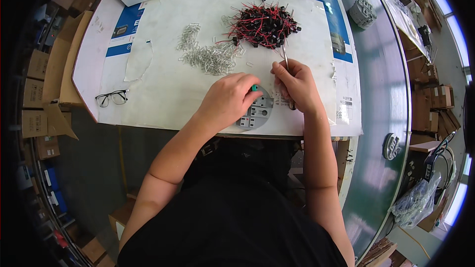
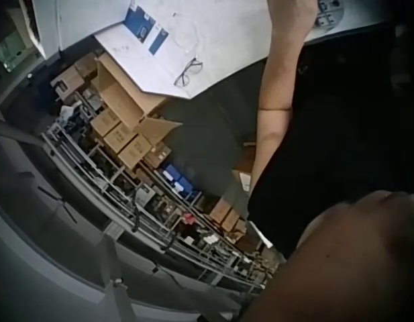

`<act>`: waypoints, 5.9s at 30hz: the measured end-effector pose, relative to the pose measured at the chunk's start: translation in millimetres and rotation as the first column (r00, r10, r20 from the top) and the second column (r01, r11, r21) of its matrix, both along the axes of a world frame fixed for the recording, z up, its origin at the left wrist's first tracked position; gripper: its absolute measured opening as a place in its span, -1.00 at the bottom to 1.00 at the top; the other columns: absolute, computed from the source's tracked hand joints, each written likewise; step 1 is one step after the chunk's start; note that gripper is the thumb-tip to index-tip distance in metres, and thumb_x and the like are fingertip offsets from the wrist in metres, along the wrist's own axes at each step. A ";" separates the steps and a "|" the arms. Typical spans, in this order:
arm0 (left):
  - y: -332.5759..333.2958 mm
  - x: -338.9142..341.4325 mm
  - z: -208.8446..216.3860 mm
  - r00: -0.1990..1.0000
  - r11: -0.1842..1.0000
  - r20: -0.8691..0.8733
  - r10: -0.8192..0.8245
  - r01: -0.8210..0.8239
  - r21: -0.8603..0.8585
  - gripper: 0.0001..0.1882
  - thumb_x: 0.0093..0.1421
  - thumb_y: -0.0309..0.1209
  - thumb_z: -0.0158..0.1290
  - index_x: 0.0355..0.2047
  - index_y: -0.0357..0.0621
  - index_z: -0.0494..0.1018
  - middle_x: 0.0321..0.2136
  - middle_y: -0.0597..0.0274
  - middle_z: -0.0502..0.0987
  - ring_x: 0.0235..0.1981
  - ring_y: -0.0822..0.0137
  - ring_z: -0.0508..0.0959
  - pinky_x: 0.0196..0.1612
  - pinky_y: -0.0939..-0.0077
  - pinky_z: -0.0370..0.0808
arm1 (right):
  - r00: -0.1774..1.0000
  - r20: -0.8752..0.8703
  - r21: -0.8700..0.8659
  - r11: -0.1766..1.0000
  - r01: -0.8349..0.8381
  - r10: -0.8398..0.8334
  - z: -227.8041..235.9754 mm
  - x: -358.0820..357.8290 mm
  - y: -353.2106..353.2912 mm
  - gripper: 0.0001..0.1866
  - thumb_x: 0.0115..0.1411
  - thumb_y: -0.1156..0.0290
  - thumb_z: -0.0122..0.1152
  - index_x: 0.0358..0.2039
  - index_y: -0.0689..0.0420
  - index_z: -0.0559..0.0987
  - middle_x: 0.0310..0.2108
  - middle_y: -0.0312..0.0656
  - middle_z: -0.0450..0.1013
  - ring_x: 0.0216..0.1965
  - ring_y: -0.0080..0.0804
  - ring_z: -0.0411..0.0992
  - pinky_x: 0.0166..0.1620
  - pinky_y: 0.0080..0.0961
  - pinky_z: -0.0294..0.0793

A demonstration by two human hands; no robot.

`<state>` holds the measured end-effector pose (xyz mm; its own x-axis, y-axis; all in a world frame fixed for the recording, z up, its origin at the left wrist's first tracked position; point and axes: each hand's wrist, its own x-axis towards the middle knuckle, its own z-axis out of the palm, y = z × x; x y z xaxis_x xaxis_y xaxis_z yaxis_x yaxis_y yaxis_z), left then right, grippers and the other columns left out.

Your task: Assembling electronic components by inserting wires into a circular plastic base and connecting them to a green terminal block.

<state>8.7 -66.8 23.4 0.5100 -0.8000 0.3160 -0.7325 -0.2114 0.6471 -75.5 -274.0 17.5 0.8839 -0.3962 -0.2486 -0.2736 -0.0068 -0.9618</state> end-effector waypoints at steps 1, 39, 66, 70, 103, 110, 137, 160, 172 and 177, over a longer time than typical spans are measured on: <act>-0.7 -0.7 -0.2 1.000 1.000 0.031 -0.001 0.001 0.006 -0.78 0.26 -0.38 0.30 -0.16 -0.21 0.57 -0.35 0.07 0.62 -0.29 0.01 0.63 -0.17 0.16 0.57 | 1.000 0.009 -0.030 0.999 0.029 -0.029 0.1 1.0 -0.9 -0.64 0.40 0.14 0.35 -0.31 0.24 0.64 -0.53 -0.28 0.52 -0.64 -0.59 0.38 -0.55 -0.56 0.32; 36.5 -31.0 26.2 0.395 0.918 -0.861 -0.320 -0.096 -0.385 -0.65 0.33 -0.41 0.32 0.05 -0.36 0.61 -0.12 0.15 0.69 -0.14 0.40 0.68 -0.08 0.55 0.61 | 0.892 0.449 0.282 0.940 -0.192 0.047 23.8 -53.9 55.9 -0.79 0.20 0.69 0.45 -0.16 0.24 0.67 -0.20 -0.26 0.61 -0.34 -0.63 0.50 -0.27 -0.59 0.53; 41.2 -34.4 13.3 0.380 0.947 -0.882 -0.280 -0.042 -0.319 -0.86 0.39 -0.42 0.24 -0.23 -0.26 0.60 -0.38 0.38 0.57 -0.38 0.60 0.48 -0.29 0.67 0.42 | 0.859 0.501 -0.117 0.992 -0.051 0.103 2.6 -72.3 73.0 -0.76 0.18 0.67 0.46 -0.13 0.25 0.67 -0.09 -0.15 0.57 -0.22 -0.50 0.50 -0.24 -0.60 0.49; 40.8 -30.7 13.8 0.743 0.989 -0.664 -0.089 -0.012 -0.146 -0.87 0.35 -0.39 0.27 -0.27 -0.21 0.61 -0.21 0.28 0.58 -0.22 0.44 0.50 -0.15 0.52 0.45 | 0.848 0.528 -0.211 0.974 0.078 0.047 2.6 -70.8 73.8 -0.75 0.15 0.70 0.46 -0.15 0.26 0.67 -0.05 -0.17 0.53 -0.25 -0.50 0.50 -0.25 -0.56 0.50; 23.1 -29.8 -34.4 0.981 0.965 -0.069 0.179 -0.189 -0.182 -0.79 0.15 -0.35 0.38 -0.32 -0.11 0.57 0.21 -0.01 0.51 0.21 -0.06 0.44 0.28 0.08 0.37 | 0.985 0.123 -0.939 0.336 0.076 0.120 -0.6 -81.6 103.8 -0.89 0.35 0.45 0.29 -0.20 0.21 0.66 -0.10 -0.15 0.57 -0.50 -0.38 0.58 -0.42 -0.41 0.55; 25.5 -32.2 -29.9 0.977 0.970 -0.088 0.192 -0.203 -0.133 -0.79 0.15 -0.34 0.38 -0.33 -0.10 0.57 0.20 0.00 0.53 0.22 -0.05 0.44 0.28 0.08 0.37 | 0.774 0.600 0.150 0.979 0.140 -0.203 8.4 -64.7 75.0 -0.63 0.54 0.35 0.07 -0.44 0.28 0.50 -0.43 -0.11 0.50 -0.62 -0.46 0.39 -0.52 -0.52 0.32; 15.5 -26.8 21.4 0.957 0.942 0.280 -0.078 -0.021 0.336 0.06 -0.11 -0.10 0.46 0.42 0.03 0.28 0.07 0.04 0.39 0.00 0.05 0.52 0.03 0.15 0.56 | 0.970 0.115 0.471 0.871 0.137 -0.214 -13.4 -72.6 32.8 -0.52 0.62 0.02 -0.13 -0.30 0.13 0.50 -0.62 -0.36 0.23 -0.66 -0.57 0.14 -0.57 -0.63 0.14; 64.5 -26.3 -10.9 0.987 0.988 -0.062 0.151 -0.150 0.030 0.28 -0.21 -0.08 0.58 0.49 -0.16 0.18 0.18 -0.06 0.46 0.10 -0.08 0.52 0.20 0.09 0.46 | 0.936 -0.141 -0.677 0.658 -0.328 0.322 61.0 -52.4 70.0 -0.72 0.45 0.28 0.19 -0.34 0.22 0.57 -0.52 -0.02 0.50 -0.50 -0.04 0.48 -0.37 -0.19 0.46; 63.8 -16.6 -21.4 0.983 0.995 -0.182 0.040 -0.055 -0.081 0.21 -0.29 -0.18 0.62 0.44 -0.01 0.35 -0.22 0.14 0.59 -0.21 0.11 0.56 0.03 0.22 0.48 | 0.834 -0.373 -0.750 0.397 -0.529 0.406 53.5 -39.9 72.5 -0.70 0.41 0.24 0.20 -0.42 0.16 0.56 -0.62 0.06 0.50 -0.52 0.19 0.50 -0.39 0.04 0.47; 63.6 -17.9 -21.1 0.982 0.995 -0.185 0.049 -0.065 -0.079 0.21 -0.28 -0.19 0.62 0.44 -0.02 0.35 -0.22 0.13 0.59 -0.21 0.10 0.57 0.04 0.21 0.49 | 0.835 -0.375 -0.745 0.405 -0.529 0.402 53.4 -38.8 76.0 -0.71 0.41 0.26 0.20 -0.42 0.16 0.55 -0.61 0.05 0.51 -0.52 0.19 0.50 -0.39 0.05 0.46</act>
<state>-9.3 -3.2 2.3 0.6092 -0.7425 0.2784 -0.5888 -0.1882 0.7861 -114.3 -198.0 70.8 0.9849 -0.0090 -0.1730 -0.0826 -0.9023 -0.4232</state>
